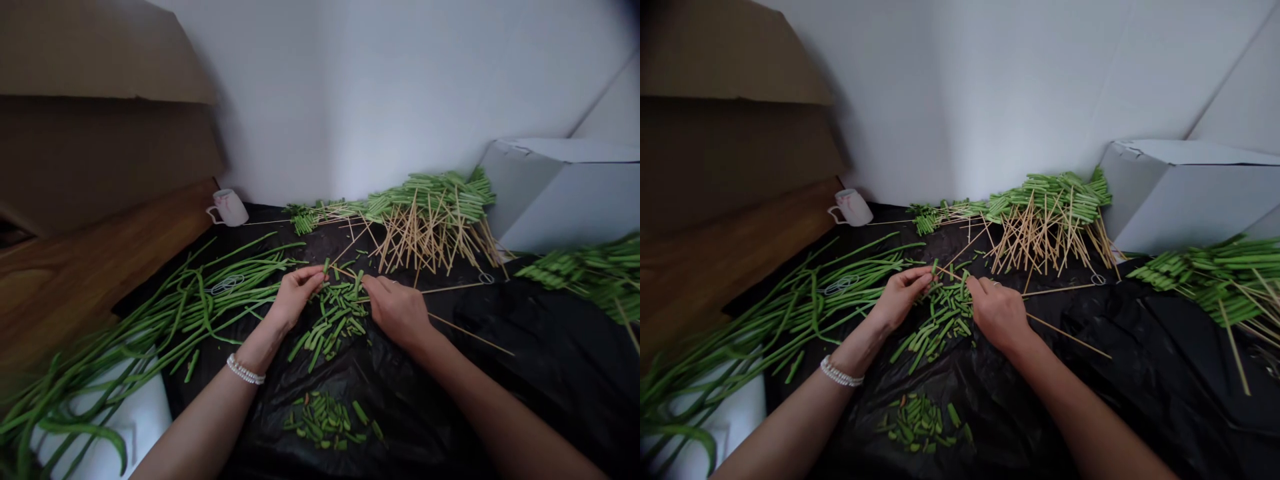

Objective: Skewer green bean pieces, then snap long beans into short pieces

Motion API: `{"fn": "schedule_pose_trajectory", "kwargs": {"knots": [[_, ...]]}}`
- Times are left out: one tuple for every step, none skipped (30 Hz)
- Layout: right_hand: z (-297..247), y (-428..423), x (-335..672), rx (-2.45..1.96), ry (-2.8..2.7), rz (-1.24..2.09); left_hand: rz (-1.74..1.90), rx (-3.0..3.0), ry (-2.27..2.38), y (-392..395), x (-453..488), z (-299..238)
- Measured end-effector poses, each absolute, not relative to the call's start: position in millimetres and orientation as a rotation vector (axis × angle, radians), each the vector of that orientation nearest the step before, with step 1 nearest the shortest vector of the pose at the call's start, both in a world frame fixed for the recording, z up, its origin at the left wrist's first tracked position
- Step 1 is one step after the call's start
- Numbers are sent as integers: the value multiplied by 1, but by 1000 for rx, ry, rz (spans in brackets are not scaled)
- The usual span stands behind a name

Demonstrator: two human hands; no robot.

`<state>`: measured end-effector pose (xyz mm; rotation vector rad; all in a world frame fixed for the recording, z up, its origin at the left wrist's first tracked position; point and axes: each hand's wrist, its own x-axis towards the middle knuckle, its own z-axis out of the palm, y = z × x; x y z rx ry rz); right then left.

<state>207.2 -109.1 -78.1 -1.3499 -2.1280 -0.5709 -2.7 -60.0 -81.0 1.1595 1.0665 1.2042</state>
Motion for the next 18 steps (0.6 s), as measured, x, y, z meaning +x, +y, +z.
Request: {"fn": "schedule_pose_trajectory", "kwargs": {"knots": [[-78,-109,207,-1333,-2130,-579,1193,1059,1018,-60,-3,-80],[-79,-109,207,-1316,-2134,-586,1182,988,983,-60,-4,-80],[-79,-109,207,-1297,-2139,-590,1172,941,958,-61,-4,-79],[-79,-110,207,-1277,-2142,-594,1164,911,945,-62,-5,-78],[-80,-110,206,-1257,-2146,-597,1162,893,945,-62,-5,-77],[-80,-110,206,-1240,-2150,-599,1163,882,954,-63,-5,-77],[-80,-110,206,-1230,-2155,-602,1167,874,969,-63,-6,-76],[-80,-110,206,-1226,-2160,-603,1173,870,984,-63,-6,-76],[-80,-110,206,-1231,-2164,-604,1179,867,990,-64,-5,-76],[-80,-110,206,-1240,-2169,-604,1183,864,986,-64,-5,-76],[-79,-110,206,-1253,-2173,-601,1184,861,975,-64,-5,-76],[-79,-110,206,-1264,-2173,-599,1180,856,961,-65,-4,-76],[-79,-110,206,-1272,-2173,-597,1176,852,948,-65,-4,-75],[-79,-110,206,-1276,-2173,-595,1170,850,940,-65,-4,-75],[-79,-110,206,-1277,-2172,-594,1165,849,937,-66,-4,-74],[-79,-110,207,-1277,-2174,-592,1161,848,937,-66,-3,-74],[-79,-110,207,-1275,-2177,-591,1157,846,937,-66,-3,-74],[-79,-110,207,-1276,-2182,-591,1154,843,935,-66,-4,-74]]}}
